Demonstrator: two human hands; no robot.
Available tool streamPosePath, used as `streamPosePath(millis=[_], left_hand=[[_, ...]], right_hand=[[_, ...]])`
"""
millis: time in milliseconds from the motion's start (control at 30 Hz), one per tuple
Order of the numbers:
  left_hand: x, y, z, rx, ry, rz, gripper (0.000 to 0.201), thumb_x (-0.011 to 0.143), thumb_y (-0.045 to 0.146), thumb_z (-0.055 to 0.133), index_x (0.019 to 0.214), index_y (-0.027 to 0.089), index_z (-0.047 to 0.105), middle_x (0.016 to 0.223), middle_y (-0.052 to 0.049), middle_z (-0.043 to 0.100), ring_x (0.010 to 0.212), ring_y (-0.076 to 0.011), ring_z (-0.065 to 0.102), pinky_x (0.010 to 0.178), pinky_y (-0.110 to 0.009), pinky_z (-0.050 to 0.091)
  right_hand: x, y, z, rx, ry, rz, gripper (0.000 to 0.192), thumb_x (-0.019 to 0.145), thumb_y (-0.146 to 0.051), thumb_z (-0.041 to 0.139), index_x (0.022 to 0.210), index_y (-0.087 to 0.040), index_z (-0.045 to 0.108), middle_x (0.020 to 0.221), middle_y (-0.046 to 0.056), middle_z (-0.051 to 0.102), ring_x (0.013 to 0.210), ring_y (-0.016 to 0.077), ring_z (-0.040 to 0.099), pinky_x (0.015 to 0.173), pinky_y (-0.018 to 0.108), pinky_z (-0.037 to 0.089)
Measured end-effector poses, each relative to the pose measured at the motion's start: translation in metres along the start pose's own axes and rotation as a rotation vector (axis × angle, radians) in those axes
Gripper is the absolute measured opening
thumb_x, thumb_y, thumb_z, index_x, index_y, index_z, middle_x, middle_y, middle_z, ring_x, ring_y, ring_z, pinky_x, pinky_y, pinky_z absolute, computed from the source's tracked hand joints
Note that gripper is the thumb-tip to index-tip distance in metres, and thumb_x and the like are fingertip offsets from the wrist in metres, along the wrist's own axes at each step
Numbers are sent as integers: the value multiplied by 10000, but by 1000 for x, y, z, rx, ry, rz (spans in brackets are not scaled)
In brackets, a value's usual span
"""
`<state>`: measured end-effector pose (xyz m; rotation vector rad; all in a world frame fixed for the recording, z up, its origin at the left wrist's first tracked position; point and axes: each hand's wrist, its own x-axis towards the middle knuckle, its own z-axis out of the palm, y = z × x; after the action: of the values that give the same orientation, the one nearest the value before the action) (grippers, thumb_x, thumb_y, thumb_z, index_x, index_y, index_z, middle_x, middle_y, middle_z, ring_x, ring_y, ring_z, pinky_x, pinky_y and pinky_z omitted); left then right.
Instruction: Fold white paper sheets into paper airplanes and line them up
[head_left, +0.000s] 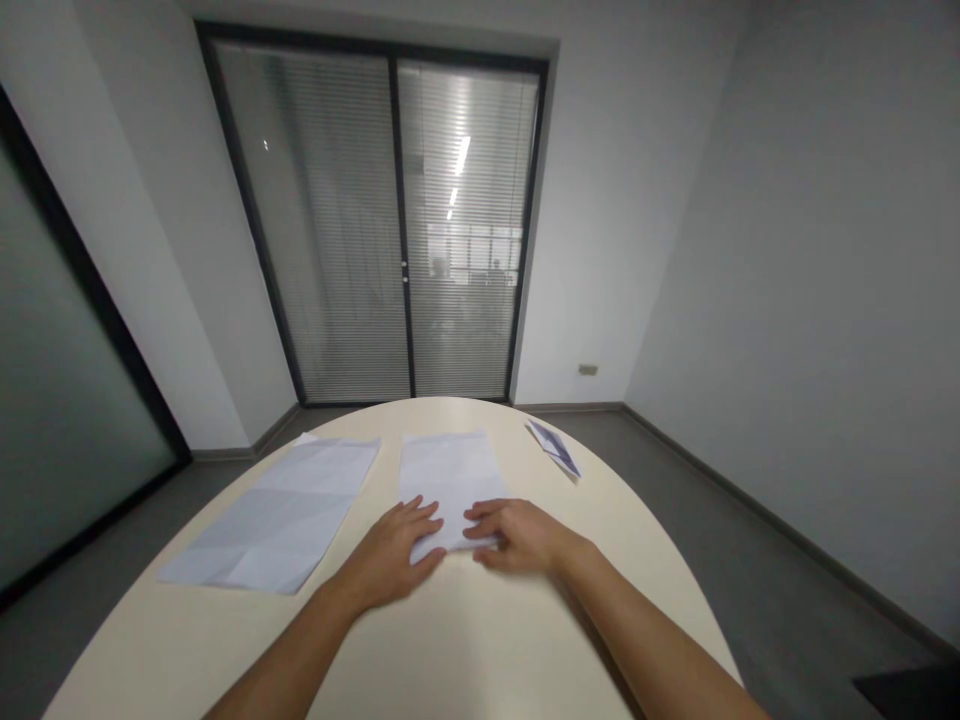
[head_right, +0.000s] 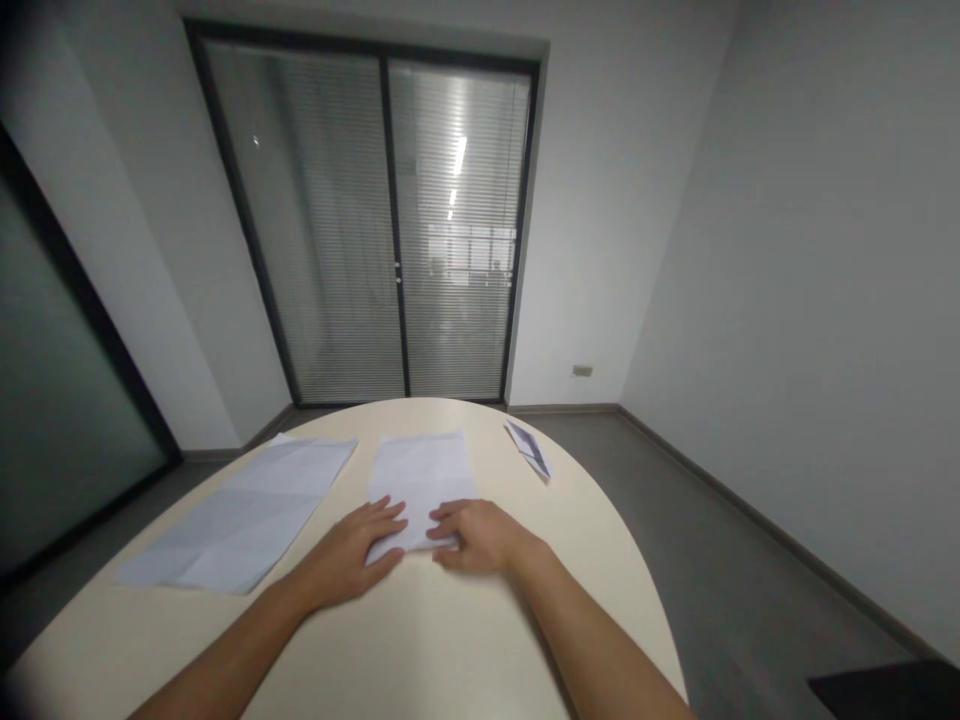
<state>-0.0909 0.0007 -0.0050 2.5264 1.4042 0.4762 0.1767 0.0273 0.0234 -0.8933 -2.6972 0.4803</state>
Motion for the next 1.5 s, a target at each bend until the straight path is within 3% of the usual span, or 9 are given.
streamPosePath(millis=[167, 267, 400, 533, 633, 767, 1067, 1333, 1500], left_hand=[[-5, -7, -7, -98, -51, 68, 461, 859, 437, 631, 1281, 251, 649, 1486, -69, 512, 1439, -297, 378, 1198, -515, 277], [-3, -14, -6, -191, -11, 59, 344, 855, 384, 625, 1164, 251, 699, 1420, -64, 584, 1407, -278, 433, 1183, -473, 319], [1, -20, -2, -368, 65, -32, 264, 852, 343, 602, 1040, 224, 743, 1279, -89, 687, 1317, -278, 541, 1117, -420, 405], [2, -19, -6, -449, 110, -170, 373, 856, 409, 591, 1128, 202, 740, 1280, -118, 682, 1183, -301, 635, 1019, -408, 461], [2, -16, -10, -431, 139, -200, 384, 878, 467, 553, 1033, 172, 743, 966, -90, 765, 848, -259, 694, 772, -340, 501], [3, -14, -12, -411, 206, -214, 379, 905, 501, 499, 798, 180, 669, 602, 17, 600, 560, -174, 545, 558, -265, 367], [5, -21, -3, -662, 258, -175, 378, 874, 520, 570, 1023, 182, 649, 1011, -84, 730, 953, -250, 674, 903, -347, 504], [10, -19, -1, -835, 302, -277, 427, 787, 618, 623, 858, 198, 600, 910, -75, 736, 868, -240, 694, 825, -347, 542], [10, -12, -6, -786, 355, -305, 438, 766, 646, 625, 760, 213, 553, 775, -43, 699, 836, -243, 683, 757, -330, 541]], right_hand=[[-4, 14, -1, 95, 70, 19, 303, 862, -247, 586, 1110, -215, 757, 1257, 84, 697, 1181, 248, 638, 986, 308, 464], [-7, 24, -4, 107, 123, 90, 297, 882, -296, 585, 1106, -190, 748, 1101, 79, 757, 953, 229, 704, 837, 284, 490], [-12, 33, -9, 122, 120, 183, 240, 877, -335, 602, 946, -174, 766, 785, 21, 752, 615, 154, 599, 577, 245, 392], [-16, 43, -9, 212, 146, 252, 286, 867, -401, 620, 915, -159, 764, 687, 16, 694, 580, 150, 546, 541, 250, 356], [-19, 53, -5, 265, 189, 310, 352, 833, -431, 660, 1027, -154, 757, 691, 22, 675, 595, 162, 544, 566, 266, 381], [-20, 57, -3, 331, 198, 270, 347, 888, -473, 592, 878, -154, 729, 708, 17, 649, 625, 159, 524, 591, 268, 391], [-15, 58, -1, 319, 373, 318, 376, 942, -508, 522, 933, -159, 662, 826, 63, 682, 752, 203, 565, 693, 290, 447], [-16, 62, 5, 303, 358, 294, 369, 914, -525, 555, 929, -169, 651, 774, 28, 651, 710, 184, 532, 654, 282, 418], [-14, 65, 7, 246, 357, 328, 388, 942, -518, 496, 778, -178, 587, 684, -8, 571, 643, 153, 472, 587, 264, 330]])
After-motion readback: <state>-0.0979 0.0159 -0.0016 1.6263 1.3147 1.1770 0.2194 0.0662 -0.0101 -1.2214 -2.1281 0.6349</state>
